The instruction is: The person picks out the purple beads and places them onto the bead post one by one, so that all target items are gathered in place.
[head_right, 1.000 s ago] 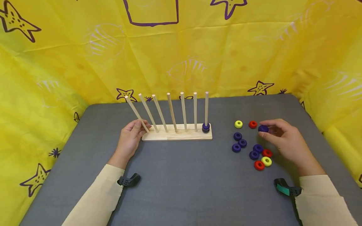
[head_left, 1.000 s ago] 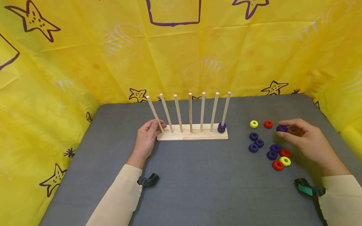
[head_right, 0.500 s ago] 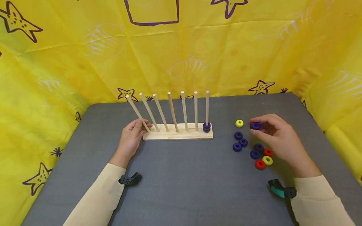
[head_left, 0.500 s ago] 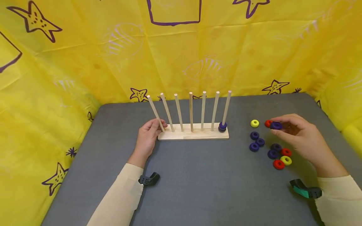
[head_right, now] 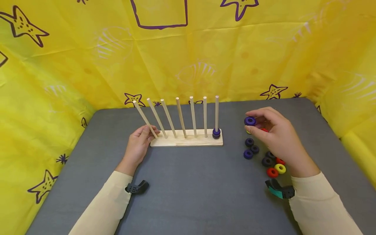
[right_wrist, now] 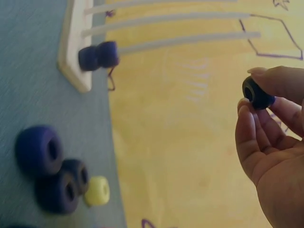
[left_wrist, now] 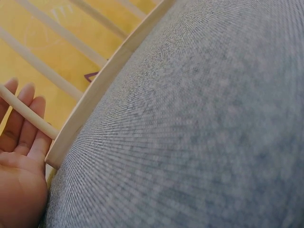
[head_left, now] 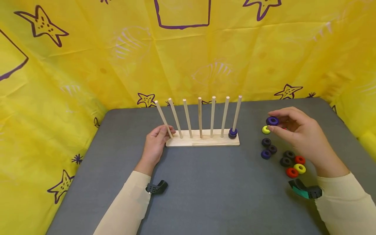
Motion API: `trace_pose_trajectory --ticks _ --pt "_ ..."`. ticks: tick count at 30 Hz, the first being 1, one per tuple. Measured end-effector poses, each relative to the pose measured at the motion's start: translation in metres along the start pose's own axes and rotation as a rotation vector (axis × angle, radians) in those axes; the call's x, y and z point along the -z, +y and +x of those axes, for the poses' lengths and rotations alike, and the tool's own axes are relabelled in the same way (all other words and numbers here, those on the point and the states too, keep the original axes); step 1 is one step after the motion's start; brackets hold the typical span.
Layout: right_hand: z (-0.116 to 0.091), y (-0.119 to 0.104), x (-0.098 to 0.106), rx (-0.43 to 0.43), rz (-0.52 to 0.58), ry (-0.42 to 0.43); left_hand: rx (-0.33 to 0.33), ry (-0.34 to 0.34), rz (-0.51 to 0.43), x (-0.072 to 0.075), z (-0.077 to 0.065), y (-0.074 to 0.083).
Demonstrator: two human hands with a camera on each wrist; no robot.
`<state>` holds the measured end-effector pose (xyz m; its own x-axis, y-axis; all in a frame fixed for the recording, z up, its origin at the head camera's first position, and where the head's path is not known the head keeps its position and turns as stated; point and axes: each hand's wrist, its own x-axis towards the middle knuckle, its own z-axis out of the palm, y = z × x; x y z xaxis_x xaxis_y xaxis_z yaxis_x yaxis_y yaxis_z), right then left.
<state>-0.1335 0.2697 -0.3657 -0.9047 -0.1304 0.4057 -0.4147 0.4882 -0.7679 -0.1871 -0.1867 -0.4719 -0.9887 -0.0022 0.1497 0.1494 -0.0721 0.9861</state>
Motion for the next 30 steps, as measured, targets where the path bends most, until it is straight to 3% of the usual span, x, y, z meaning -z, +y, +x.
trace_pose_trajectory --ticks 15,30 --pt "0.038 -0.054 -0.016 0.071 0.026 -0.001 0.004 -0.001 0.008 0.0 0.001 -0.001" --pt "0.07 -0.071 -0.039 0.122 0.112 -0.014 -0.01 -0.011 0.007 0.001 0.001 -0.002"
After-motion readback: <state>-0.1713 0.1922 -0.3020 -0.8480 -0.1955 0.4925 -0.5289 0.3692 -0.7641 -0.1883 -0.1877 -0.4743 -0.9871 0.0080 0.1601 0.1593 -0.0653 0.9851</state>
